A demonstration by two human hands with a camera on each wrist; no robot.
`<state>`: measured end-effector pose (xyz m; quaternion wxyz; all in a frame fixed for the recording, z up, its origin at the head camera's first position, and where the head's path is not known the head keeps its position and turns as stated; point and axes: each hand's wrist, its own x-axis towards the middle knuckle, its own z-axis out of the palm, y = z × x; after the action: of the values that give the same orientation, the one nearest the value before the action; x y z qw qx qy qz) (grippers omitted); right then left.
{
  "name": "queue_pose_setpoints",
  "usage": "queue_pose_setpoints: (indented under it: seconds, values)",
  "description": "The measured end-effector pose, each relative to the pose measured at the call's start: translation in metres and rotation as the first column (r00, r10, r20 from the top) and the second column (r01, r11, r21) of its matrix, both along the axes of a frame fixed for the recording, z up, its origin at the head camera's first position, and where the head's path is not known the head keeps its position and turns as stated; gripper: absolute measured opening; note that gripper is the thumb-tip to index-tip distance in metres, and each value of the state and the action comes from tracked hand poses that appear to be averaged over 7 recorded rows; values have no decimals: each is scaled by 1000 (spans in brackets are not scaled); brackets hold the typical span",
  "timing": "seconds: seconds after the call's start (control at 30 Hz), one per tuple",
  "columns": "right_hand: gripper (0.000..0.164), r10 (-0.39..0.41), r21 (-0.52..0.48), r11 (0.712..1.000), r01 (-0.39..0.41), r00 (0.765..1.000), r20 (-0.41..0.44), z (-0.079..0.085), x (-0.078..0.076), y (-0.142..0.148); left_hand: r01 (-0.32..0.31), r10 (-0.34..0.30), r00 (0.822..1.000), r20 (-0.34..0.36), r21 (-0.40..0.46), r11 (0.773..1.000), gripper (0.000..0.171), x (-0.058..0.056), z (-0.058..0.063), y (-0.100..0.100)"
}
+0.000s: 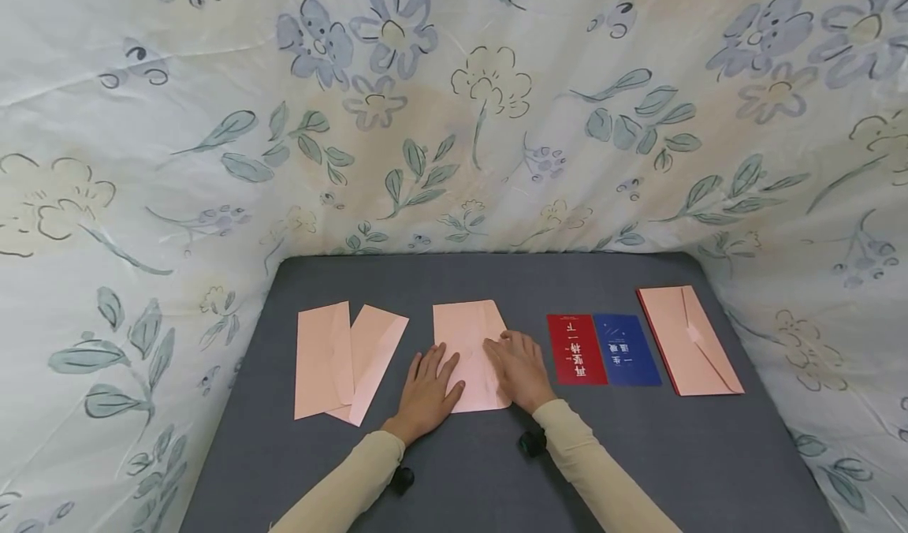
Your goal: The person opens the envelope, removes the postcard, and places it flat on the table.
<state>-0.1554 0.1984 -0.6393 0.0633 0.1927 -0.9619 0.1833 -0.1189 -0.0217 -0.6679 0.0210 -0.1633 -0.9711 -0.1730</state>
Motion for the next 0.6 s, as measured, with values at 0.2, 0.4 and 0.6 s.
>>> queue_pose_setpoints:
  seconds: [0.2,0.4,0.6]
  values:
    - [50,-3,39,999,2,1000,11,6,1,-8,-9,9,1000,21,-21,1000,58,-1,-1,-1]
    - [44,-18,94,995,14,999,38,13,0,-17,-10,12,999,36,-41,999,59,-1,-2,-2]
    - [29,-36,68,997,29,993,110,23,-4,-27,-1,1,1000,-20,2,1000,57,-1,-3,-2]
